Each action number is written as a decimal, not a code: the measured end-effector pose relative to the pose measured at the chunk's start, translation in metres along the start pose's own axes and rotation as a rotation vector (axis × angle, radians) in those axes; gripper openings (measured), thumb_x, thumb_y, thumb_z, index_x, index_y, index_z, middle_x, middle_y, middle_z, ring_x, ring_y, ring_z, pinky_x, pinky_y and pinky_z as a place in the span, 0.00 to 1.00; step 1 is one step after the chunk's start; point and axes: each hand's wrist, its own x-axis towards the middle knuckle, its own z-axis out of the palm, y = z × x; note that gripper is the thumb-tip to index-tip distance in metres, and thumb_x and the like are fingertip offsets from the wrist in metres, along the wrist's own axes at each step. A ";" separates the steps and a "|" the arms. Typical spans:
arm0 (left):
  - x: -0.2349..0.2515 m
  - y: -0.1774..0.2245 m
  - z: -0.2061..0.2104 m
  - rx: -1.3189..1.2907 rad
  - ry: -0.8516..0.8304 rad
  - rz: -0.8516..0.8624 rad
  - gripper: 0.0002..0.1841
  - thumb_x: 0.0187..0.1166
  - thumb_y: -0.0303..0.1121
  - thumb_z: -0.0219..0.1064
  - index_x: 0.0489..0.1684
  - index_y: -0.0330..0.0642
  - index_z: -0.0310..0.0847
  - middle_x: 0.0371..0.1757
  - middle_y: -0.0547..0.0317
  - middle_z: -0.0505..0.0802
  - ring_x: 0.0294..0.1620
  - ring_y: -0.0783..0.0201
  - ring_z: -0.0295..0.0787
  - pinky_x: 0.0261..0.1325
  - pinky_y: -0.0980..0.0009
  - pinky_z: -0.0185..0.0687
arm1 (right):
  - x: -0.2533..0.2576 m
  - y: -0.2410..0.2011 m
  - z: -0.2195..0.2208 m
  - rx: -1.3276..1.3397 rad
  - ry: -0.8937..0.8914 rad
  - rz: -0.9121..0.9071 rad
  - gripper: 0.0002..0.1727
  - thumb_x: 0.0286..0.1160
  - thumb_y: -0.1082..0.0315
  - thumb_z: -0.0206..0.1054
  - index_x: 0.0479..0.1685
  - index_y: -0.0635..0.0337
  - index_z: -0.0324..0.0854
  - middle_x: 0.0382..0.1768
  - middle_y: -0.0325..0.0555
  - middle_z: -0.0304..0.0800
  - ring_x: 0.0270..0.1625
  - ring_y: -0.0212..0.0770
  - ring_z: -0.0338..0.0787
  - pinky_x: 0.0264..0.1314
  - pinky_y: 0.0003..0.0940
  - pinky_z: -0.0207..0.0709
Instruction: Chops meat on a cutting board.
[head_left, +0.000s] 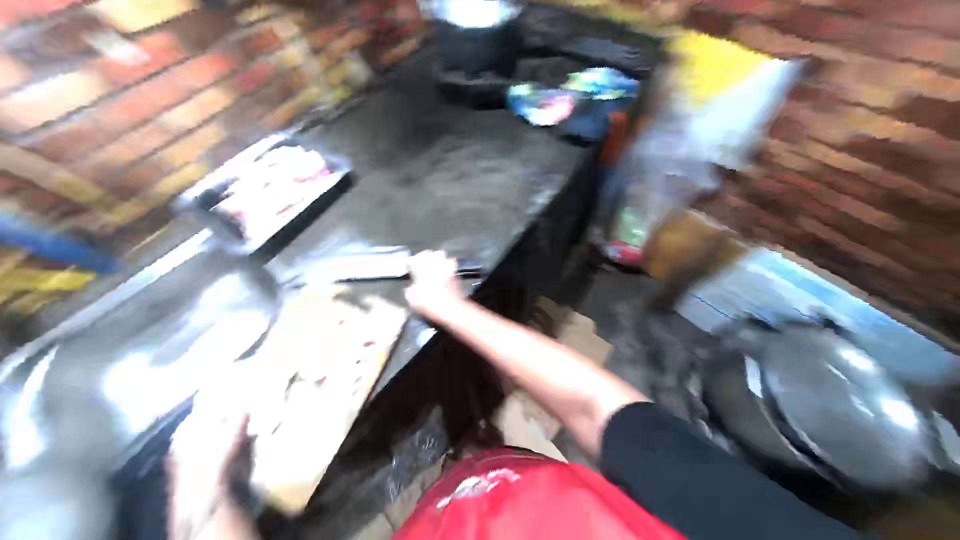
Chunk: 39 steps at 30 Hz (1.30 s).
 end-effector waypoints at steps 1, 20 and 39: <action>0.003 0.002 -0.003 0.029 -0.027 -0.035 0.24 0.82 0.38 0.67 0.68 0.26 0.80 0.58 0.30 0.90 0.58 0.40 0.89 0.66 0.40 0.81 | 0.009 0.003 0.001 -0.049 -0.011 -0.025 0.26 0.66 0.55 0.71 0.65 0.54 0.87 0.71 0.59 0.82 0.77 0.65 0.76 0.71 0.72 0.71; 0.018 -0.028 0.022 -1.069 0.249 -0.139 0.19 0.77 0.19 0.66 0.66 0.30 0.72 0.57 0.41 0.85 0.51 0.56 0.84 0.54 0.58 0.84 | 0.035 -0.028 -0.031 0.106 -0.383 0.029 0.39 0.68 0.71 0.78 0.79 0.71 0.63 0.65 0.74 0.81 0.68 0.66 0.82 0.70 0.66 0.73; -0.035 -0.047 0.052 -1.064 0.157 -0.087 0.14 0.74 0.16 0.67 0.53 0.33 0.71 0.47 0.47 0.84 0.42 0.59 0.82 0.45 0.60 0.82 | -0.087 -0.135 -0.043 0.715 -0.429 -0.213 0.13 0.96 0.62 0.50 0.57 0.62 0.75 0.16 0.37 0.78 0.12 0.31 0.79 0.19 0.28 0.81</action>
